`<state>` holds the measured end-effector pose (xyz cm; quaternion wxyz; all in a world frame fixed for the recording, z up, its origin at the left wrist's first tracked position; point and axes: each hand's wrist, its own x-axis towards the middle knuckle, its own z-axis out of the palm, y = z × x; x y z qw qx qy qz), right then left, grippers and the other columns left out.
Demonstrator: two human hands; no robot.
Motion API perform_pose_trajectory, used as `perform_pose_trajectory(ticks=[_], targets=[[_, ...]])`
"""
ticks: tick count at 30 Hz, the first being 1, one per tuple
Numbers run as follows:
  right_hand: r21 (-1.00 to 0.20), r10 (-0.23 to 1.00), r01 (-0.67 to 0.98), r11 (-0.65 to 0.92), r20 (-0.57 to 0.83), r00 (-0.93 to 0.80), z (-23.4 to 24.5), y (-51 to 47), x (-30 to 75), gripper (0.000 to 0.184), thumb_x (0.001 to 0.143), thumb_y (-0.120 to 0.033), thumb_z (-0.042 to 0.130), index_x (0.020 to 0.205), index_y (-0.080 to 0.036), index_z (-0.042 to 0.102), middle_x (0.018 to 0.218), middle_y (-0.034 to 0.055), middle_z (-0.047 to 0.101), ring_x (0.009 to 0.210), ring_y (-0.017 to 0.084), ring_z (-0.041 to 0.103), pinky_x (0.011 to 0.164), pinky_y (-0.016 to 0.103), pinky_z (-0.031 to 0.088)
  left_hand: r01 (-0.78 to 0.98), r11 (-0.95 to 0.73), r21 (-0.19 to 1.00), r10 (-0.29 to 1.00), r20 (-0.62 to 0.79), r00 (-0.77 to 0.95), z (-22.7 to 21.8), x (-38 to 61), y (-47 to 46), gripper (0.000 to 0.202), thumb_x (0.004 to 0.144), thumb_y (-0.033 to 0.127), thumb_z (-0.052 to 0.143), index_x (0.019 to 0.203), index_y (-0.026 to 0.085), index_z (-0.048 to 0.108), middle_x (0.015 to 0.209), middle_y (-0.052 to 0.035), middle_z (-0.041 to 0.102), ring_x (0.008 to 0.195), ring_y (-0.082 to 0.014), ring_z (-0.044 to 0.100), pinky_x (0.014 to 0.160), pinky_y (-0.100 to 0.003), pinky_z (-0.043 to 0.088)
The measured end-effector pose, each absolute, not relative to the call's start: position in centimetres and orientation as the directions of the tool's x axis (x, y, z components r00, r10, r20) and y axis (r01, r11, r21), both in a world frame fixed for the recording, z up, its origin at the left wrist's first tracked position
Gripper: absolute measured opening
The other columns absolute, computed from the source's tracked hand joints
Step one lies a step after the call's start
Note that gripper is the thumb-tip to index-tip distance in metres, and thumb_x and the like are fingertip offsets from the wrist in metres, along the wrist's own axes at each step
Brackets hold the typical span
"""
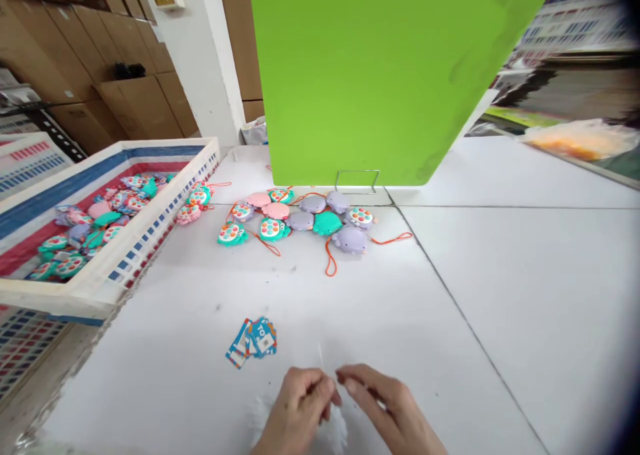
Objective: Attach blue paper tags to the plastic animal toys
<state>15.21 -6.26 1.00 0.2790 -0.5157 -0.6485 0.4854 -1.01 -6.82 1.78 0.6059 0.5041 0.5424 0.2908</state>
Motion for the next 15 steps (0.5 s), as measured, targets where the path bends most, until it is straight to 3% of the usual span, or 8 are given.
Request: perform_pose_trajectory(ticks=[2, 5, 7, 9, 11, 13, 15], targets=[[-0.960, 0.950, 0.265, -0.090, -0.162, -0.266, 1.8, -5.3, 14.2, 0.034, 0.082, -0.046, 0.042, 0.090, -0.019, 0.060, 0.084, 0.0052, 0.063, 0.076, 0.016, 0.057, 0.067, 0.023, 0.044, 0.236, 0.323, 0.917, 0.882, -0.381, 0.275, 1.8, -0.7, -7.0, 0.037, 0.079, 0.041, 0.041, 0.065, 0.011, 0.058, 0.052, 0.0021, 0.042, 0.052, -0.0105, 0.040, 0.051, -0.022, 0.029], [-0.978, 0.924, 0.076, -0.195, -0.209, -0.320, 2.6, -4.6, 12.1, 0.033, 0.077, -0.048, 0.050, 0.071, -0.016, 0.058, 0.059, -0.0002, 0.056, 0.048, 0.011, 0.051, 0.046, 0.021, 0.041, 0.244, 0.345, 0.906, 0.878, -0.404, 0.257, 2.0, -0.1, -7.4, 0.035, 0.079, 0.038, 0.041, 0.067, 0.011, 0.060, 0.055, 0.0015, 0.044, 0.054, -0.0108, 0.042, 0.053, -0.022, 0.031], [-0.972, 0.901, 0.016, -0.235, -0.224, -0.373, 2.6, -4.5, 11.5, 0.032, 0.075, -0.046, 0.052, 0.064, -0.017, 0.053, 0.048, -0.0038, 0.047, 0.039, 0.009, 0.045, 0.039, 0.020, 0.037, 0.234, 0.358, 0.904, 0.875, -0.412, 0.253, 1.9, -0.2, -7.6, 0.037, 0.079, 0.040, 0.040, 0.067, 0.011, 0.061, 0.055, 0.0010, 0.044, 0.055, -0.0118, 0.044, 0.054, -0.022, 0.034], [-0.979, 0.917, 0.052, -0.197, -0.203, -0.343, 2.2, -4.4, 12.5, 0.030, 0.075, -0.045, 0.053, 0.064, -0.017, 0.056, 0.050, -0.0021, 0.051, 0.046, 0.011, 0.050, 0.046, 0.021, 0.042, 0.293, 0.267, 0.918, 0.905, -0.343, 0.250, 1.3, -1.4, -7.4, 0.037, 0.079, 0.041, 0.041, 0.071, 0.012, 0.063, 0.059, -0.0023, 0.051, 0.060, -0.0150, 0.050, 0.059, -0.025, 0.039], [-0.979, 0.958, 0.157, -0.126, -0.161, -0.236, 1.3, -3.9, 15.0, 0.030, 0.072, -0.046, 0.055, 0.068, -0.017, 0.061, 0.058, 0.0015, 0.058, 0.057, 0.013, 0.055, 0.056, 0.022, 0.047, 0.466, 0.057, 0.883, 0.972, -0.156, 0.177, 0.3, -4.0, -7.0, 0.034, 0.078, 0.040, 0.045, 0.084, 0.013, 0.064, 0.079, -0.0097, 0.061, 0.080, -0.0221, 0.055, 0.075, -0.032, 0.042], [-0.956, 0.987, 0.272, -0.109, -0.137, -0.086, 0.1, -2.9, 18.5, 0.033, 0.069, -0.047, 0.057, 0.079, -0.017, 0.065, 0.063, 0.0038, 0.062, 0.061, 0.016, 0.057, 0.059, 0.024, 0.049, 0.698, -0.099, 0.709, 0.995, 0.067, 0.072, -1.1, -7.3, -6.4, 0.039, 0.077, 0.037, 0.049, 0.107, 0.013, 0.057, 0.112, -0.0157, 0.055, 0.107, -0.0292, 0.045, 0.093, -0.042, 0.034], [-0.907, 0.992, 0.402, -0.123, -0.106, 0.064, -1.2, -1.3, 21.8, 0.038, 0.065, -0.049, 0.058, 0.084, -0.018, 0.065, 0.067, 0.0051, 0.065, 0.065, 0.019, 0.060, 0.061, 0.026, 0.051, 0.855, -0.117, 0.506, 0.985, 0.170, 0.034, -2.6, -10.3, -5.9, 0.052, 0.077, 0.036, 0.052, 0.123, 0.014, 0.044, 0.129, -0.0171, 0.042, 0.120, -0.0316, 0.034, 0.097, -0.049, 0.030]])
